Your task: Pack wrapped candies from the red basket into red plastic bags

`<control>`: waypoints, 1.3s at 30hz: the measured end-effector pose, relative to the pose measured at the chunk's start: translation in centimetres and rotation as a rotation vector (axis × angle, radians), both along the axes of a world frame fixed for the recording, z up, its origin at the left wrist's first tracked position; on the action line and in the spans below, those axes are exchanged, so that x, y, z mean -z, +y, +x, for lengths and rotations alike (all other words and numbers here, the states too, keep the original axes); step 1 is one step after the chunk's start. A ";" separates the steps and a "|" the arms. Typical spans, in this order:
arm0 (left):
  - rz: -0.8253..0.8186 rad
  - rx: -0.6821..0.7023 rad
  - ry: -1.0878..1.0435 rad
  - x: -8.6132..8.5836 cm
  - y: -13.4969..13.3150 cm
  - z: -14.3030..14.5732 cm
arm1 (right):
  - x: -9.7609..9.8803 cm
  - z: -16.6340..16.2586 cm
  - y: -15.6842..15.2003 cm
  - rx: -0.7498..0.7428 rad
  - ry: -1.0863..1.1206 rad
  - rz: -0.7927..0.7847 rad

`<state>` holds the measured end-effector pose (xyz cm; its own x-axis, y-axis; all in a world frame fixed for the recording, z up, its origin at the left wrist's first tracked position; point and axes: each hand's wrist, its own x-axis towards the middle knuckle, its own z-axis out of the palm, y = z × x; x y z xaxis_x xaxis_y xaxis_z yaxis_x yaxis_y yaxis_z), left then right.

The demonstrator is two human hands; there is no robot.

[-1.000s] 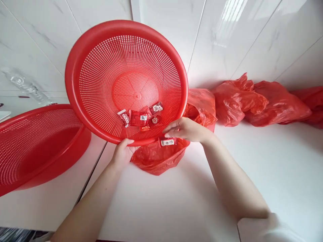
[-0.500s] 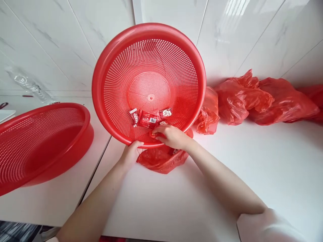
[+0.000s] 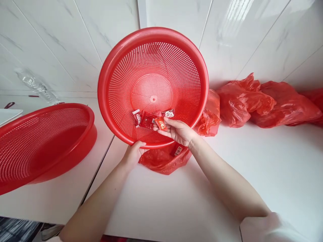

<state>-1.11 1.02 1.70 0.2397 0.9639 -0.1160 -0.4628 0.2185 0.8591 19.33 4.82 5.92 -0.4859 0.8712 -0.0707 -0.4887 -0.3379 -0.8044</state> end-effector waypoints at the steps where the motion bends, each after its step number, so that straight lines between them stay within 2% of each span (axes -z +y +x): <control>1: 0.000 0.001 0.002 0.0 0.0 0.0 | 0.0 0.1 -0.1 -0.006 -0.007 0.023; 13: -0.038 -0.037 -0.006 0.0 0.4 -0.2 | 0.0 0.4 -0.5 0.016 -0.172 0.162; 19: -0.035 -0.052 -0.011 0.0 0.4 -0.3 | -0.2 0.4 -0.6 0.022 -0.213 0.167; 26: -0.063 -0.042 0.000 0.5 0.6 -0.4 | -0.4 0.6 -0.5 0.121 -0.250 0.133; 32: -0.068 -0.051 0.014 0.2 0.5 -0.4 | -0.7 0.8 -0.7 0.098 -0.312 0.251; 39: -0.049 -0.049 -0.009 -0.4 0.3 0.0 | -0.8 1.0 -0.5 0.084 -0.279 0.226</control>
